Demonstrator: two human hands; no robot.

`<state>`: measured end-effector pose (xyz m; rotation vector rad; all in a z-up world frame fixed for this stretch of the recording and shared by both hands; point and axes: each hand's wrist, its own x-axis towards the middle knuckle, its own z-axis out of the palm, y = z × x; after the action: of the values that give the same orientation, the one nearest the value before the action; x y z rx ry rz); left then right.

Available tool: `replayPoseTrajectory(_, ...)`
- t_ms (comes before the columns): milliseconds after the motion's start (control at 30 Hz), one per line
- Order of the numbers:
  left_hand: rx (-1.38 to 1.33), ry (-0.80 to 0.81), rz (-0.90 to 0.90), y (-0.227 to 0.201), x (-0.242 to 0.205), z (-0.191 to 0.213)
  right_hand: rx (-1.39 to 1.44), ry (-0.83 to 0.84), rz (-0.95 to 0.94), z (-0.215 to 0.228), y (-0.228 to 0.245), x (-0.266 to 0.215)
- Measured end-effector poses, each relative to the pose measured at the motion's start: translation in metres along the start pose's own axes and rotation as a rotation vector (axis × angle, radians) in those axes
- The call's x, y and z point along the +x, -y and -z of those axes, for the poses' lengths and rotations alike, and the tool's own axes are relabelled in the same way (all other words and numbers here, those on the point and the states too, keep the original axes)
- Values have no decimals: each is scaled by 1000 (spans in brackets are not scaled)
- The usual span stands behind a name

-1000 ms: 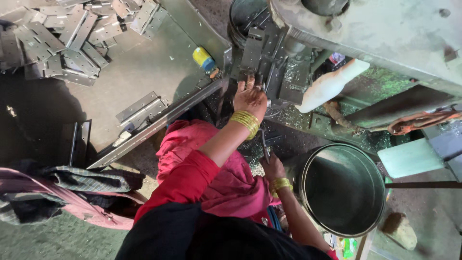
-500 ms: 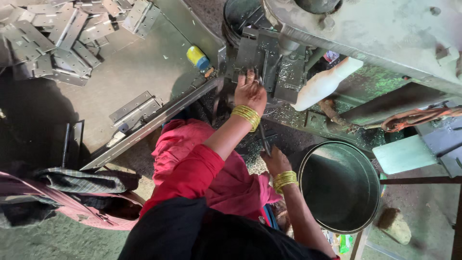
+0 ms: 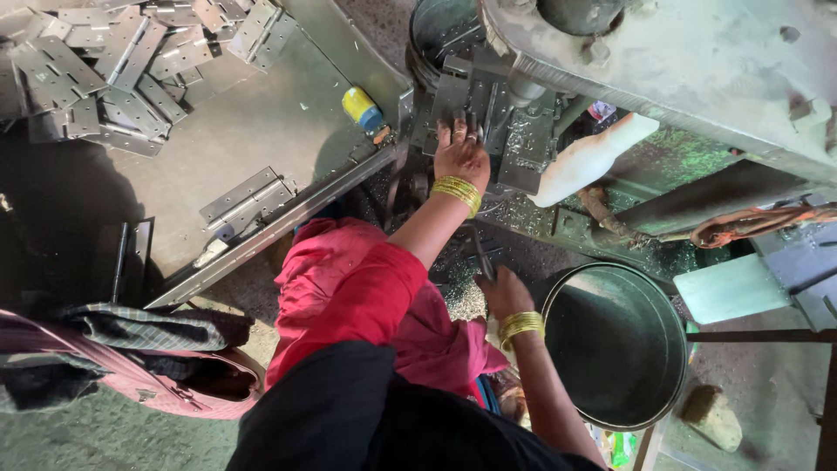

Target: The person operates a manual metal punching machine, repeatedly placing metal hinge blanks into the die, pulling the lever to punch holes, and then removing the finished pieces. The processed metal pieces are placed onto a nearby metal tray.

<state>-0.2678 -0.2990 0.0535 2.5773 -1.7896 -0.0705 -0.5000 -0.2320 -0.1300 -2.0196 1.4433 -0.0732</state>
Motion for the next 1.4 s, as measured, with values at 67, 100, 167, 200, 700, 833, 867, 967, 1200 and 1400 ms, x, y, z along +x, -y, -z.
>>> replayPoseTrajectory(67,31,27,6,-5,6,3,52,-73,-2,-11,5,-5)
replayPoseTrajectory(100,51,30,8,-7,9,3,43,-139,11,-14,7,-7)
replayPoseTrajectory(167,76,35,20,4,12,9,33,-138,54,-15,15,-2)
replayPoseTrajectory(200,73,41,-2,5,11,10,31,-88,55,-13,14,-5)
replayPoseTrajectory(700,104,20,-50,11,43,23,-50,-29,10,9,32,-20)
replayPoseTrajectory(833,-24,-109,-143,12,-10,0,-88,-506,318,94,75,-35)
replayPoseTrajectory(867,-90,-165,-170,19,-30,-10,-33,-643,415,107,89,-39)
replayPoseTrajectory(967,-29,-416,-389,52,-77,-34,35,-668,376,131,118,-52)
replayPoseTrajectory(1200,-6,-633,-399,-13,-22,6,72,-637,382,133,122,-52)
replayPoseTrajectory(1400,-444,-284,99,-32,-17,9,-152,-205,79,119,113,-43)
